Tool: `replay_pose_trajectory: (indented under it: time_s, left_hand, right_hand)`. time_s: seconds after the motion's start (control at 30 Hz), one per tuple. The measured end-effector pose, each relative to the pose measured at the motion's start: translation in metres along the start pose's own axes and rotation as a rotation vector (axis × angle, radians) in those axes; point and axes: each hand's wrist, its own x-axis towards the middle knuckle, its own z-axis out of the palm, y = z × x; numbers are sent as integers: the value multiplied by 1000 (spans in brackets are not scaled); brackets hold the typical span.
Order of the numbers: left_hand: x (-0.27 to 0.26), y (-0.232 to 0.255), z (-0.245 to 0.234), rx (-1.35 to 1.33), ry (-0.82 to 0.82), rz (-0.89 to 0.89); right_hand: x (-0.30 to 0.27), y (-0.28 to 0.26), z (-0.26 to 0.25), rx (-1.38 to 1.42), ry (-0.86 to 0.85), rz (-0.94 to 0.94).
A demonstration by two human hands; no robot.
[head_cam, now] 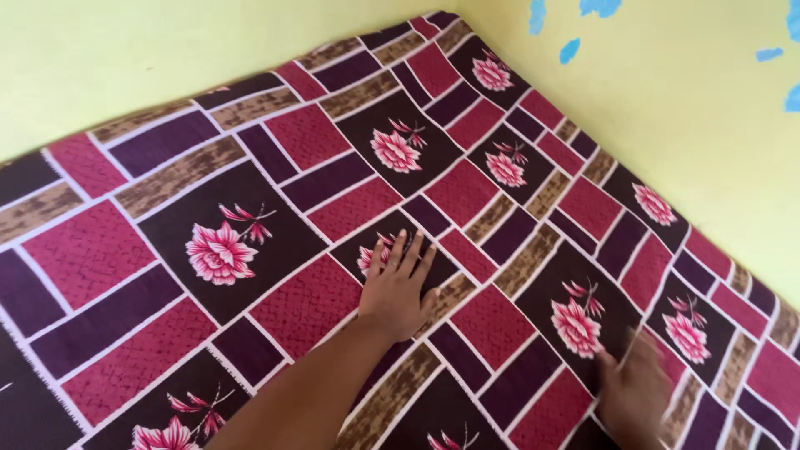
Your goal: The person smooths the bedsheet on a bed by hand, then places several cushions and a folded cloth onto the bed from a chair.
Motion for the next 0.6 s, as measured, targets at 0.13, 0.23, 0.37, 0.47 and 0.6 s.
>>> replay_pose_trajectory:
  time_s: [0.13,0.23,0.37,0.47,0.6]
  left_hand:
    - [-17,-45,-4,0,94,-75]
    - [-65,-121,-18,-7,201,-340]
    - [-194,-236,-33,-168,205,-1066]
    - [-321,-290,-42,67,203,-1432]
    - [-395,-296,-43,131,-62,-1583]
  right_hand:
    - [3,62,0,-20,20,186]
    - [32,-23,32,-14,-8,182]
    - [45,-88,64,19,-78,88]
    - [46,-134,74,29,-166,-2]
    - [34,-254,78,14,-328,-106]
